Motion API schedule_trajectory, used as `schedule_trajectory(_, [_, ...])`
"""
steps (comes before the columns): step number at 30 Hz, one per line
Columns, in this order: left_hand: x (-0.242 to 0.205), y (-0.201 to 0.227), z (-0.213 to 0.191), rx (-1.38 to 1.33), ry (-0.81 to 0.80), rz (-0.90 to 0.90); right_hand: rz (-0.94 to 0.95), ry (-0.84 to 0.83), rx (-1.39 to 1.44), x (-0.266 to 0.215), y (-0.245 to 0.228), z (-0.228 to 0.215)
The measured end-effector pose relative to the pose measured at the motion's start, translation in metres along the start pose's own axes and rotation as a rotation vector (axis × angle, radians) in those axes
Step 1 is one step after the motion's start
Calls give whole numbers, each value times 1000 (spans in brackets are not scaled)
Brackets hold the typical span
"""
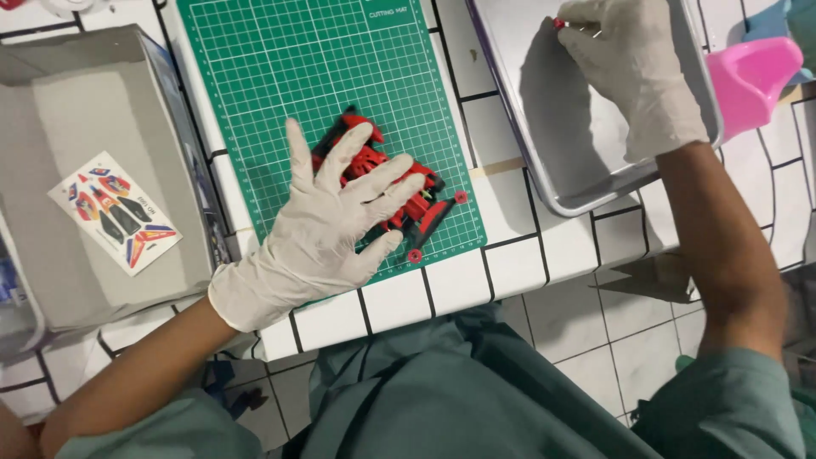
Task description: The person assembles a model car chassis on a green cutting mat. They attach black wheel hubs and red body parts to the black frame, then use a screwdriver to secure the components. Finally, they attach red wheels to the completed assembly.
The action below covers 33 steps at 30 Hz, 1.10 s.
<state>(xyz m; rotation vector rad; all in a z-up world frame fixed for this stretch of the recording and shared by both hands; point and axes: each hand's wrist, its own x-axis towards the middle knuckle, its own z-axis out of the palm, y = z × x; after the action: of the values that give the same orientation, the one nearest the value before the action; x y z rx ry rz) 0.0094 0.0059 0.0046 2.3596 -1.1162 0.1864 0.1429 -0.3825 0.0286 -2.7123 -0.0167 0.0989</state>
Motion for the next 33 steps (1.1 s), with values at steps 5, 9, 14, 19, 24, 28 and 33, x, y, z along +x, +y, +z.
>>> schedule_trajectory(5, [-11,-6,7,-10,-38,54,-229,52,-44,28,34,19])
schedule_trajectory(9, [-7,-2,6,-19,-15,85,-120,15,-89,31,44,23])
schedule_trajectory(14, [-6,-4,11,-191,-58,218,-381,87,-363,24,46,20])
schedule_trajectory(19, [-8,-11,18,-288,-36,295,-343,233,-728,37,78,17])
schedule_trajectory(24, [-10,-8,11,-268,-5,294,-174,262,365,-34,-72,-16])
schedule_trajectory(28, [-4,-1,-1,-332,-28,273,-619,74,537,-85,-125,-1])
schedule_trajectory(33, [-6,3,5,-186,213,155,-654,95,558,-105,-144,49])
